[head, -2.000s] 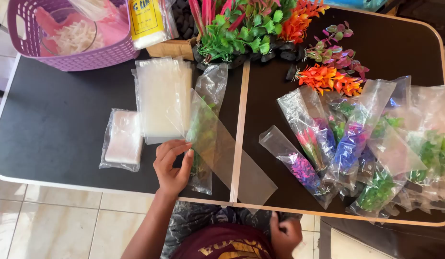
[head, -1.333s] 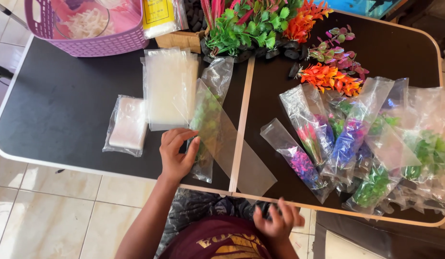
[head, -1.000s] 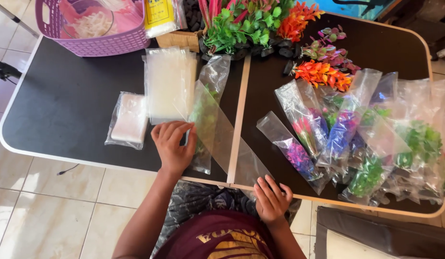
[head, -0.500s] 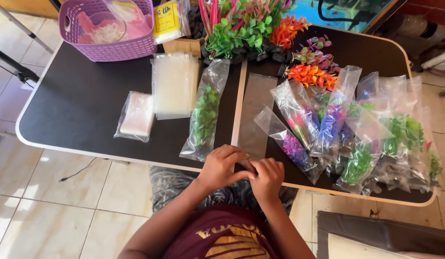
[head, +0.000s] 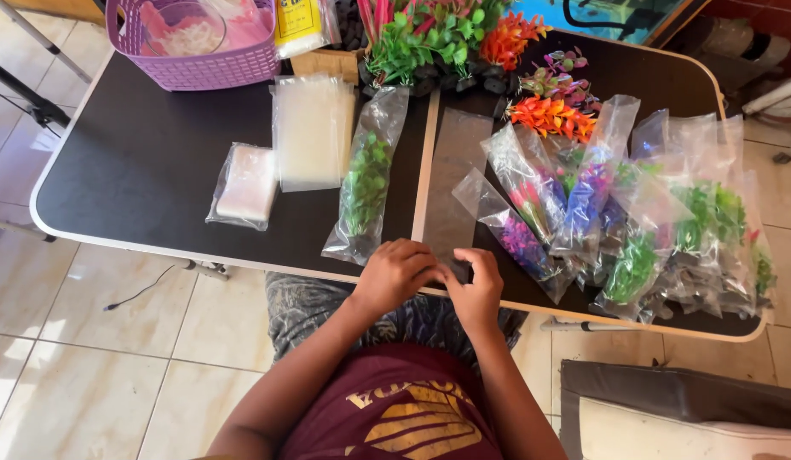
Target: Packing artificial aquarium plants into clear plastic bags at a work table
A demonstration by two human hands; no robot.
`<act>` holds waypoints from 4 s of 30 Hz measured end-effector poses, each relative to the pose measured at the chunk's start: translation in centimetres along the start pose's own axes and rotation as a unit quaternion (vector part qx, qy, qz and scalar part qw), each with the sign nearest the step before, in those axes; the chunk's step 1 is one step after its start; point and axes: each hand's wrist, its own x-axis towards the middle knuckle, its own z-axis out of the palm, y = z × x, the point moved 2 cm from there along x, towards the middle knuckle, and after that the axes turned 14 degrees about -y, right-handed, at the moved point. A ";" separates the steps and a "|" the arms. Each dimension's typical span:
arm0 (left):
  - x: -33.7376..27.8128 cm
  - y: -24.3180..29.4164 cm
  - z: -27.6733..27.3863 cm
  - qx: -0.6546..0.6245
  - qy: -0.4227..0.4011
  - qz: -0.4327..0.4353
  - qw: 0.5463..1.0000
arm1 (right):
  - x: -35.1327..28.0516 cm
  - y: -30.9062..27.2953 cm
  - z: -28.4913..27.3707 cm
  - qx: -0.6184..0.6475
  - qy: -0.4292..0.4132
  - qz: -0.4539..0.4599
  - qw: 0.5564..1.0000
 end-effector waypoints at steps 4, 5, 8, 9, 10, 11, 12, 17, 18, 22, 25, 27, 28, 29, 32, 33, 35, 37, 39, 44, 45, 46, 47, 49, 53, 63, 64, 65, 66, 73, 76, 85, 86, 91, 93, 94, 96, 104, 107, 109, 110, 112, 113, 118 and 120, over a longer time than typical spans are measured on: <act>-0.3 -0.2 0.0 0.007 0.015 -0.025 1.000 | 0.0 -1.0 -0.2 -0.023 0.014 -0.044 0.999; -0.3 0.0 0.0 0.026 0.022 -0.036 0.999 | -0.1 -1.1 -0.2 -0.020 0.019 -0.057 0.998; -0.4 -0.3 0.2 0.021 0.031 -0.058 0.998 | -0.4 -1.3 -0.1 -0.026 0.029 -0.089 0.995; -0.5 -0.5 0.3 -0.003 0.033 -0.072 0.997 | -0.4 -1.4 -0.1 -0.033 0.032 -0.107 0.993; -0.4 -0.4 0.1 -0.002 0.034 -0.071 0.997 | -0.4 -1.6 -0.2 -0.033 0.033 -0.109 0.993; -0.3 -0.4 -0.1 -0.015 0.032 -0.076 0.997 | -0.3 -1.8 -0.3 -0.035 0.024 -0.109 0.993; -0.3 -0.4 -0.2 -0.028 0.029 -0.080 0.996 | -0.3 -2.0 -0.3 -0.037 0.015 -0.109 0.993; -0.7 -0.4 0.2 -0.004 0.051 -0.095 0.994 | 0.1 -2.1 0.0 -0.106 0.020 -0.138 0.985; -0.7 -0.5 0.4 0.002 0.060 -0.102 0.993 | 0.3 -2.3 0.0 -0.130 0.015 -0.150 0.980; -0.9 -0.1 0.4 0.036 0.087 -0.117 0.989 | 0.2 -2.6 0.0 -0.133 0.004 -0.135 0.982; -0.3 0.7 -0.7 0.076 0.120 -0.085 0.986 | 0.4 -2.2 0.4 -0.179 0.039 -0.126 0.975; -0.2 1.1 -1.1 0.086 0.138 -0.060 0.985 | 0.6 -2.7 0.3 -0.211 0.063 -0.124 0.968; 0.0 1.0 -1.1 0.086 0.140 -0.062 0.985 | 0.8 -2.7 0.2 -0.211 0.062 -0.126 0.967; -0.1 1.0 -1.1 0.088 0.145 -0.058 0.984 | 0.8 -2.8 0.3 -0.214 0.048 -0.126 0.967; 0.0 1.1 -1.2 0.088 0.149 -0.049 0.984 | 0.5 -2.2 0.6 -0.200 0.027 -0.112 0.973; 0.1 1.1 -1.3 0.087 0.149 -0.043 0.984 | 0.5 -1.9 0.9 -0.183 0.020 -0.098 0.978; 0.0 0.9 -1.3 0.078 0.146 -0.070 0.984 | 0.5 -1.9 0.8 -0.171 0.014 -0.100 0.980; -0.3 0.5 -1.0 0.068 0.141 -0.096 0.983 | 0.2 -2.2 0.6 -0.160 0.007 -0.099 0.982; -0.2 -0.4 -0.7 -0.052 0.167 -0.130 0.976 | 0.2 -2.8 0.3 -0.143 -0.003 -0.095 0.985; 0.2 0.4 -1.8 -0.077 0.152 -0.141 0.975 | -0.1 -1.9 0.5 -0.133 -0.015 -0.081 0.988; 0.3 1.0 -2.2 -0.041 0.124 -0.129 0.983 | -0.3 -1.8 0.4 -0.124 -0.011 -0.079 0.989; 0.4 0.9 -2.0 -0.042 0.123 -0.128 0.983 | -0.4 -1.2 0.7 -0.125 -0.010 -0.078 0.989; 0.4 1.0 -1.8 -0.007 0.123 -0.122 0.985 | -0.7 -0.8 0.9 -0.097 -0.007 -0.102 0.990; -0.1 0.8 -1.3 0.027 0.123 -0.116 0.985 | -0.9 -0.8 0.7 -0.068 -0.004 -0.127 0.990; -0.8 -0.4 -0.2 0.015 0.116 -0.131 0.984 | 0.1 -2.3 0.0 -0.090 -0.052 -0.151 0.983; -1.1 -0.1 -0.6 -0.012 0.122 -0.105 0.987 | -0.1 -1.5 1.4 -0.185 -0.021 -0.107 0.977; -1.0 0.2 -1.0 -0.010 0.123 -0.106 0.987 | -0.2 -1.8 1.3 -0.183 -0.021 -0.109 0.977; -0.7 0.5 -1.5 -0.015 0.120 -0.100 0.988 | -0.1 -2.1 1.2 -0.174 -0.022 -0.102 0.979; -0.4 0.8 -1.9 -0.019 0.117 -0.095 0.988 | 0.0 -2.3 1.1 -0.165 -0.022 -0.095 0.981; -0.6 -0.3 -0.8 -0.016 0.150 -0.129 0.980 | 0.1 -2.6 0.5 -0.122 -0.049 -0.080 0.988; -0.5 -0.1 -1.7 -0.089 0.178 -0.143 0.970 | -0.1 -2.4 0.6 -0.117 -0.058 -0.095 0.987; 0.3 0.2 -2.1 -0.080 0.136 -0.125 0.980 | 0.4 -2.4 0.1 -0.127 -0.079 -0.078 0.986; 0.6 0.4 -2.2 -0.067 0.113 -0.127 0.983 | 0.6 -2.6 0.0 -0.119 -0.083 -0.077 0.986; 0.3 0.0 -1.9 -0.057 0.073 -0.134 0.987 | 0.8 -2.1 -0.4 -0.065 -0.100 -0.070 0.990; 0.5 -0.2 -1.9 -0.065 0.038 -0.131 0.989 | 0.9 -0.8 -0.5 0.106 -0.089 -0.040 0.990; 0.5 -0.3 -1.8 -0.064 0.039 -0.131 0.989 | 2.2 -0.9 -1.3 0.106 -0.088 -0.041 0.990; 0.4 -0.3 -1.4 -0.049 0.031 -0.113 0.992 | 4.4 -0.9 -3.3 0.117 -0.027 -0.044 0.992; 0.3 -0.8 -1.1 -0.056 -0.003 -0.104 0.993 | 19.1 15.3 -6.0 -0.242 -0.016 -0.066 0.968; 1.0 -0.1 -2.5 -0.073 -0.026 -0.090 0.993 | 23.3 18.2 -6.3 -0.333 -0.118 0.027 0.935; 1.5 0.0 -3.0 -0.094 -0.044 -0.077 0.992 | 25.7 17.3 -6.6 -0.362 -0.203 0.108 0.904; 1.5 -0.1 -2.8 -0.092 -0.047 -0.089 0.991 | 26.5 16.2 -6.7 -0.339 -0.271 0.191 0.880; 1.4 -0.1 -2.5 -0.094 -0.056 -0.099 0.989 | 26.7 15.8 -6.8 -0.312 -0.335 0.279 0.844; 1.4 -0.1 -2.5 -0.082 -0.063 -0.101 0.990 | 27.0 16.4 -6.6 -0.317 -0.329 0.286 0.842; 1.6 -0.1 -2.9 -0.076 -0.082 -0.093 0.989 | 27.2 16.8 -5.7 -0.332 -0.328 0.325 0.822; 1.6 -0.1 -2.9 -0.073 -0.085 -0.087 0.990 | 27.2 18.1 -5.1 -0.346 -0.309 0.292 0.837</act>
